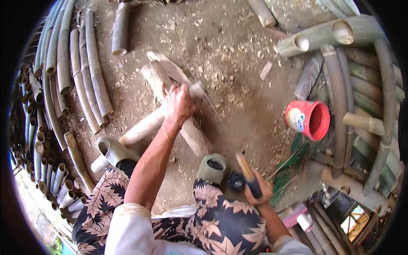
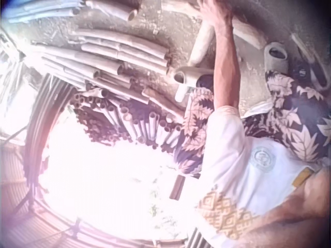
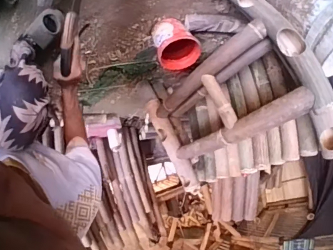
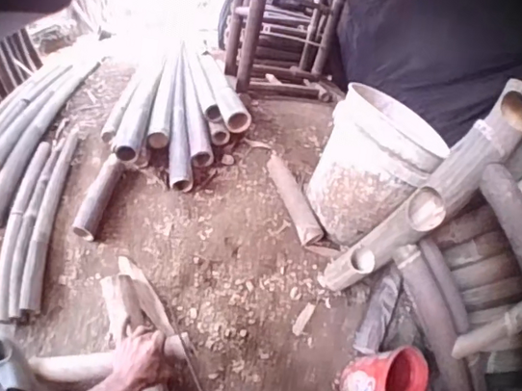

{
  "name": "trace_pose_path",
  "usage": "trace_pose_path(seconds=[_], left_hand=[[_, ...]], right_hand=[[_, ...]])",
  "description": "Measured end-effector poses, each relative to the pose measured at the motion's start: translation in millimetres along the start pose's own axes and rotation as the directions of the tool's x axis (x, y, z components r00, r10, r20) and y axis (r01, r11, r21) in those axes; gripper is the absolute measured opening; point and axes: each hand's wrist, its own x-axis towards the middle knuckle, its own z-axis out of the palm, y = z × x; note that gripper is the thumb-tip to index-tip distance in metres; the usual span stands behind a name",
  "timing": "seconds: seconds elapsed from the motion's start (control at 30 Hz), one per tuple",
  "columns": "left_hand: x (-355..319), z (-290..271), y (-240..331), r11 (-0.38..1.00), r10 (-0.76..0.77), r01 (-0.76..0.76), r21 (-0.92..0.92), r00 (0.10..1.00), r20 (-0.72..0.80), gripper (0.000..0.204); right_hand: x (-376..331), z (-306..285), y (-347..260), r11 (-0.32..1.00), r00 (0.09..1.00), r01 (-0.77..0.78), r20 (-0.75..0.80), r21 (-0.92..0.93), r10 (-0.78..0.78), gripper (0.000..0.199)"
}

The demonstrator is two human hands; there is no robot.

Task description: The person measures bamboo stalks with a tape measure, cuts into a stalk using a hand saw, and organizes multiple stalks on the ground.

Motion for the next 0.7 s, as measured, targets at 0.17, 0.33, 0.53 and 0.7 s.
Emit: trace_pose_path(seconds=[0.17,0.33,0.53,0.7], left_hand=[[13.1,-13.1,7.8,1.000,-0.022,0.021,0.010,0.997,0.077,0.053],[9.7,-20.6,2.3,0.998,-0.061,0.059,0.020,0.990,0.124,0.051],[17.4,-18.2,13.1,0.999,-0.048,0.049,-0.015,0.995,0.087,0.049],[15.1,-16.7,-3.2,0.998,-0.032,0.034,-0.053,0.998,0.050,0.053]], right_hand=[[100.4,63.3,3.7,0.976,0.992,0.063,-0.121,0.207,-0.038,0.059],[-77.3,-47.8,-9.9,0.990,0.988,-0.116,0.093,-0.077,0.123,0.054],[84.8,60.0,20.3,0.994,0.996,0.050,-0.083,0.093,-0.042,0.058],[35.7,19.8,4.8,0.998,0.999,0.012,-0.033,-0.063,-0.014,0.054]])
